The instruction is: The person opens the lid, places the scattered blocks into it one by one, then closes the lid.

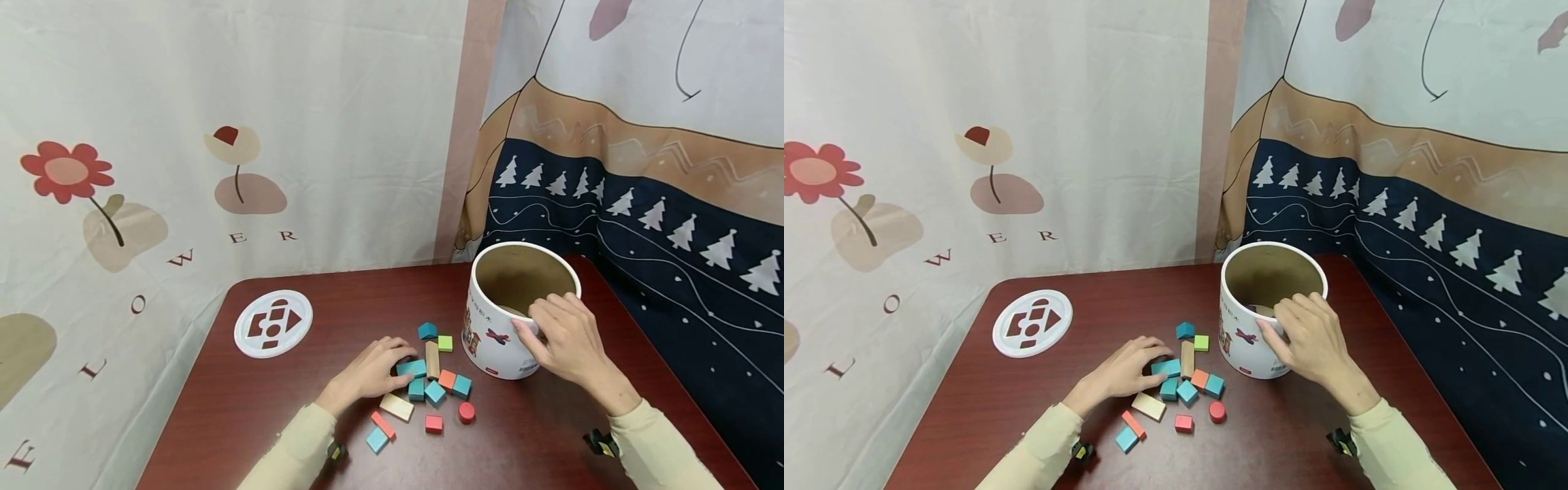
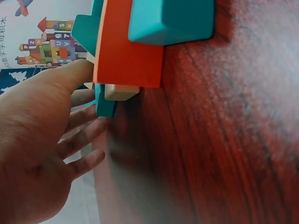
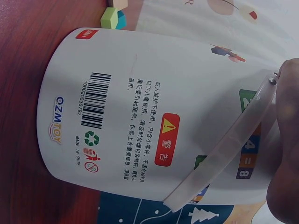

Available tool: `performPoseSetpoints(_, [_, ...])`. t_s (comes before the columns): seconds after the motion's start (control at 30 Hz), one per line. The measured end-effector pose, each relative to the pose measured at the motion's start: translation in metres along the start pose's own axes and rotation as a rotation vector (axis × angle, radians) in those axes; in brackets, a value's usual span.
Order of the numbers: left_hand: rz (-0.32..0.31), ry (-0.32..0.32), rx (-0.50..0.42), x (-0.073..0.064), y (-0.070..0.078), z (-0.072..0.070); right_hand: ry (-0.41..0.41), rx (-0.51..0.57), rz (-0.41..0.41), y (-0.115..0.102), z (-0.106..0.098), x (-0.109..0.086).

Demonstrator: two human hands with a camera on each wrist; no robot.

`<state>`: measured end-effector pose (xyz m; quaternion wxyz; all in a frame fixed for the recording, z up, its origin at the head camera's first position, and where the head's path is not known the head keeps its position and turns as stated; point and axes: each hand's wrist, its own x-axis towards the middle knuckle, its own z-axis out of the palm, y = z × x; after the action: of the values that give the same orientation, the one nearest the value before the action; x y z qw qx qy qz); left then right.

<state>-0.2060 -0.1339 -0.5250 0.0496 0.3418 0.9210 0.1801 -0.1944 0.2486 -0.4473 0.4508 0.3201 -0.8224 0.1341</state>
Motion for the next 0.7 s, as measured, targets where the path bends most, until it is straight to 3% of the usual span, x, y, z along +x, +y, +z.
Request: performPoseSetpoints(0.7, [0.013, 0.002, -0.042, 0.0060, 0.0007, 0.0068, 0.009, -0.005, -0.010, -0.0001, 0.0000, 0.0006])
